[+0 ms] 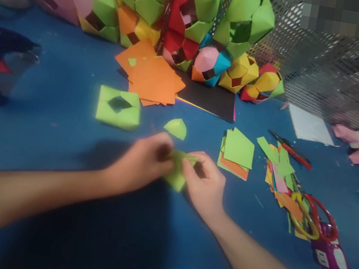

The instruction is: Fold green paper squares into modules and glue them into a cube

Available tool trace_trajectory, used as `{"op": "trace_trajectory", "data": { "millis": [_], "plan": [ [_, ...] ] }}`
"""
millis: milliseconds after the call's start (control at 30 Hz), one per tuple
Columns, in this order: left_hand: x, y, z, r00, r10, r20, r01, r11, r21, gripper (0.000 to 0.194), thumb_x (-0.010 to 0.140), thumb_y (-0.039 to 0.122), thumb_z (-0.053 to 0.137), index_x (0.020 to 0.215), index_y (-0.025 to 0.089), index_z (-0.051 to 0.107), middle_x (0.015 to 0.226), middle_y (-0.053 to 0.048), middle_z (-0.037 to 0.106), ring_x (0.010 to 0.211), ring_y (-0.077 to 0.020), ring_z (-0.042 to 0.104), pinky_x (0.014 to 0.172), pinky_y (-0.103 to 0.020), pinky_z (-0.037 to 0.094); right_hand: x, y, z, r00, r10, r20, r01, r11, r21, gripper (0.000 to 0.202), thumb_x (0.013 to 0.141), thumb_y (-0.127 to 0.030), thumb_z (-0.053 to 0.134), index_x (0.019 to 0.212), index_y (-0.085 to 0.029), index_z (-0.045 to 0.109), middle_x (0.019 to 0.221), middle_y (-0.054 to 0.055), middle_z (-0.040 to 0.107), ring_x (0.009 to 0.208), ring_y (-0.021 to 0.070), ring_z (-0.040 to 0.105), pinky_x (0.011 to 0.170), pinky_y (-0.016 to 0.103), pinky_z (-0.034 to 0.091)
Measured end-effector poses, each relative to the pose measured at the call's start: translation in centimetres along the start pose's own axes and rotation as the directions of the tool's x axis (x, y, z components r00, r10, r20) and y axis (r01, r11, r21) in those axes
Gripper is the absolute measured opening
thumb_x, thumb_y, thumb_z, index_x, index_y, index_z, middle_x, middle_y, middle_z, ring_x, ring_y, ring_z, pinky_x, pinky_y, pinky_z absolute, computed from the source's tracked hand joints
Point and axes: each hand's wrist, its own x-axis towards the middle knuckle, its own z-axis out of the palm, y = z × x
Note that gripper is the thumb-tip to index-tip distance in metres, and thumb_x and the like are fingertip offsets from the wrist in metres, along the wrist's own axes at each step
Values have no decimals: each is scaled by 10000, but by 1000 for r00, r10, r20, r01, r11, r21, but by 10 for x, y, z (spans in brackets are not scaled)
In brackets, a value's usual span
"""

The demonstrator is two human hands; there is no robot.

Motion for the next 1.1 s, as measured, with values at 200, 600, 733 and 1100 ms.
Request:
{"op": "trace_trajectory", "data": {
  "millis": [200, 600, 733, 1100],
  "plan": [
    [-1, 5, 0, 999, -23, 37, 21, 999, 48, 57, 717, 175, 524, 705, 174, 468, 607, 66, 423, 555, -73, 387, 512, -211, 318, -2, -1, -1, 1000, 4, -1, -4, 1000, 10, 30, 828, -223, 578, 835, -209, 603, 775, -8, 620, 686, 116, 573, 621, 244, 470],
    [0, 2, -1, 1000, -5, 24, 9, 988, -153, 64, 778, 186, 529, 726, 162, 500, 652, 47, 477, 590, -73, 417, 552, -202, 357, -1, 0, -4, 985, -165, -42, 167, 984, 64, 171, 796, -65, 560, 857, -213, 619, 864, 21, 620, 834, 148, 600, 739, 309, 485],
    [0, 3, -1, 1000, 5, 10, -4, 983, -183, 62, 769, 151, 527, 714, 157, 499, 678, 39, 495, 624, -75, 441, 574, -199, 368, -2, -1, -9, 985, -164, 51, 158, 982, 108, 159, 849, -137, 512, 930, -208, 628, 953, 58, 624, 933, 183, 598, 786, 355, 489],
    [-1, 1, -1, 997, 8, 73, 1, 992, -128, 43, 779, 201, 530, 759, 163, 538, 676, 32, 532, 629, -89, 474, 570, -207, 387, 1, 0, -1, 997, 43, 67, -47, 998, 49, 71, 819, -221, 563, 844, -206, 628, 759, -1, 632, 689, 126, 588, 631, 261, 499]
  ]
}}
